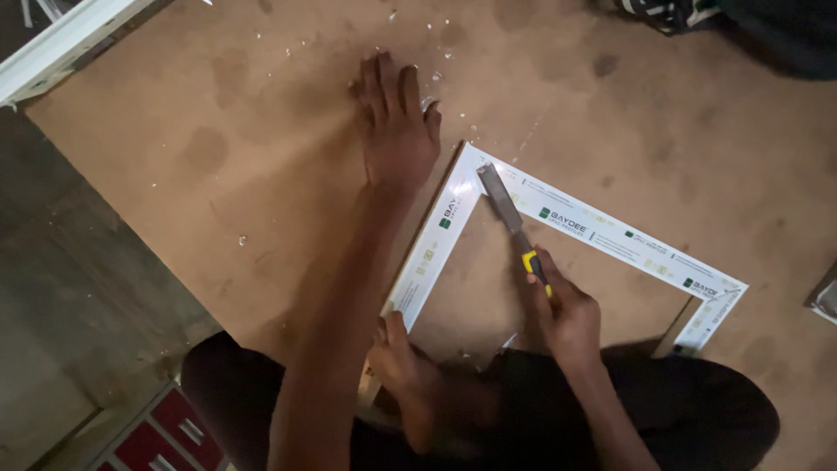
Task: The person sits cross-legged on the floor and files the cut ends and corners of a white plastic window frame profile with a hand file, repositioning the frame to reach different spots. At the end they lift the frame up off the work board.
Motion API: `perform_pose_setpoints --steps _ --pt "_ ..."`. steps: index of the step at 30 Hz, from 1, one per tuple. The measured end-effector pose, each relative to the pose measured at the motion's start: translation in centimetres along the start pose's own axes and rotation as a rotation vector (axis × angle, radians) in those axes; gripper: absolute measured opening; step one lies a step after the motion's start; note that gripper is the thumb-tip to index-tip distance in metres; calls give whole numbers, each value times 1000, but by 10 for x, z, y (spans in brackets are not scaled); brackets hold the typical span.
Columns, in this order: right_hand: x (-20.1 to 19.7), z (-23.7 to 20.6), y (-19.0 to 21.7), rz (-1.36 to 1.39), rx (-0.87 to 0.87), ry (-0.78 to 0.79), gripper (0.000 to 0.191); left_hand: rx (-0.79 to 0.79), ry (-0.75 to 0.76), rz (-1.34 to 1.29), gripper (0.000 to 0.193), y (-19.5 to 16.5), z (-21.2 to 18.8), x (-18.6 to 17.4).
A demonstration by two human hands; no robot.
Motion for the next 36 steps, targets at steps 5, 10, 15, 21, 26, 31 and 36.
perform_pose_setpoints --steps 5,10,15,21,26,31,36 --pt "4 5 0 -69 151 32 44 -13 42 29 63 3 2 2" --pt "1 7 9 -38 -88 -73 42 -10 62 13 65 3 4 5" --pt "1 13 6 12 81 58 46 -14 30 -27 60 2 3 8" --pt "6 -2 5 66 -4 21 45 -2 49 8 62 3 2 6" --pt "9 -3 10 -22 18 24 43 -8 76 11 62 3 2 3" --pt "4 -4 14 14 -97 -43 41 2 33 11 62 2 4 0" --pt "12 -10 10 102 145 84 45 -3 27 6 61 2 3 -1"
Point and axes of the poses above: each hand's wrist, its own z-axis towards the middle knuckle, its own x-axis out of the palm, y = z × x, the point moved 1 cm from there along z, towards the middle knuckle, and after that the axes turned 12 degrees about y, right-handed, at the moved point
